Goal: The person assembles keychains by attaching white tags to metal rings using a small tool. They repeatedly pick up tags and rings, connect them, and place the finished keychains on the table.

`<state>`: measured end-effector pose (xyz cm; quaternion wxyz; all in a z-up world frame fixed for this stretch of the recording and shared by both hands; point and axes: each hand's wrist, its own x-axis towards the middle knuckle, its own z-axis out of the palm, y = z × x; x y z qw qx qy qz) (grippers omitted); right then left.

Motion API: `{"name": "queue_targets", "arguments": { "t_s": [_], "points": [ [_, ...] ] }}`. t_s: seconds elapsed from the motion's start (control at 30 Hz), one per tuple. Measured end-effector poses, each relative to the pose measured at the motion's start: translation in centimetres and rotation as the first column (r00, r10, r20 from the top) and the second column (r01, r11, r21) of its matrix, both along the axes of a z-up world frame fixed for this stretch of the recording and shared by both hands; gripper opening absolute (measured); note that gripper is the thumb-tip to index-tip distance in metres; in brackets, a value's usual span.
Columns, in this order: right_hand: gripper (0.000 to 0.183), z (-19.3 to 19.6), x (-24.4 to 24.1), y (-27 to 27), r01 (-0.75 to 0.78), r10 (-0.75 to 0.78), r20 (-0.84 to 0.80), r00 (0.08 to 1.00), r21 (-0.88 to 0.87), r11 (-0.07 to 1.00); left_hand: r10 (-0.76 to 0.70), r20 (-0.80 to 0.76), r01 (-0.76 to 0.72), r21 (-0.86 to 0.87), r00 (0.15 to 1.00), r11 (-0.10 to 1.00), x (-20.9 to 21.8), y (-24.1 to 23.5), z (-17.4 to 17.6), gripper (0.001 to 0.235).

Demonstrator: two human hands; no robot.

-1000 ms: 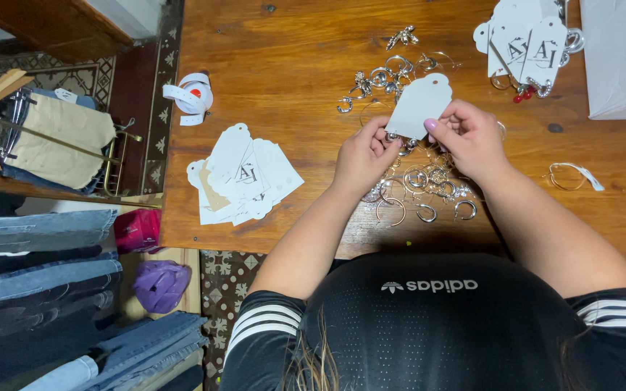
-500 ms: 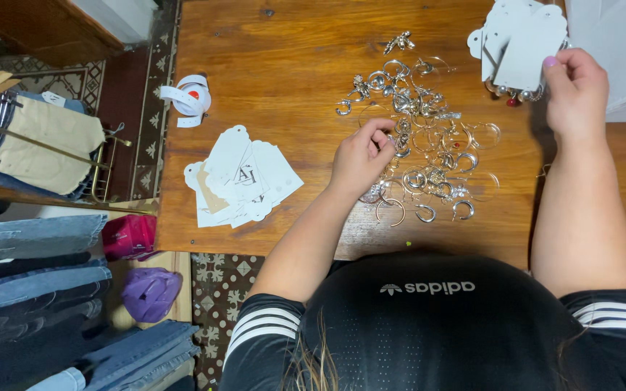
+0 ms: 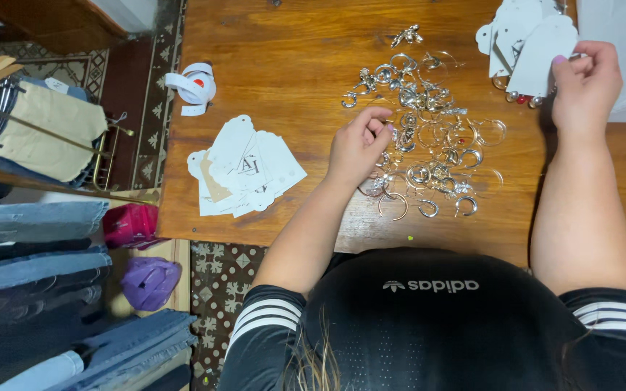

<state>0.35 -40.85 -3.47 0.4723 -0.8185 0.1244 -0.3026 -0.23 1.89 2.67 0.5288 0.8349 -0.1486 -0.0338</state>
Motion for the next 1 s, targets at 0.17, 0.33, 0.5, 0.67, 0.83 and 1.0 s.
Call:
{"name": "queue_targets", "arguments": {
  "t_s": [0.17, 0.33, 0.5, 0.67, 0.83, 1.0],
  "points": [
    [0.019, -1.7, -0.1, -0.7, 0.029, -0.019, 0.089, 0.996, -0.108, 0.994, 0.098, 0.047, -0.096, -0.044, 0.994, 0.994, -0.2, 2.5, 2.6, 0.022],
    [0.026, -1.5, -0.1, 1.5, 0.040, -0.034, 0.050, 0.998, -0.128, 0.991, 0.176, 0.162, -0.214, 0.264, 0.971, 0.941, 2.9, 10.9, 0.7, 0.031],
    [0.019, -0.4, -1.0, 4.1, -0.109, 0.109, -0.033, 0.994, -0.011, 0.994, 0.527, 0.225, -0.480, 0.772, 0.819, 0.416, 4.4, 23.2, -3.0, 0.067],
    [0.024, 2.2, -1.7, 7.1, -0.225, 0.226, 0.110, 0.968, -0.024, 0.974, 0.551, 0.202, -0.499, 0.732, 0.809, 0.464, 3.6, 25.2, -3.3, 0.076],
    [0.022, 3.2, -2.3, 8.1, -0.300, 0.296, 0.113, 0.949, 0.020, 0.954, 0.551, 0.146, -0.452, 0.756, 0.822, 0.473, 3.8, 25.1, -1.5, 0.087],
    [0.016, 2.6, -2.2, 8.7, -0.303, 0.324, 0.171, 0.930, -0.139, 0.943, 0.594, 0.392, -0.701, 0.526, 0.703, 0.482, 2.9, 24.2, -0.6, 0.091]
  ]
}}
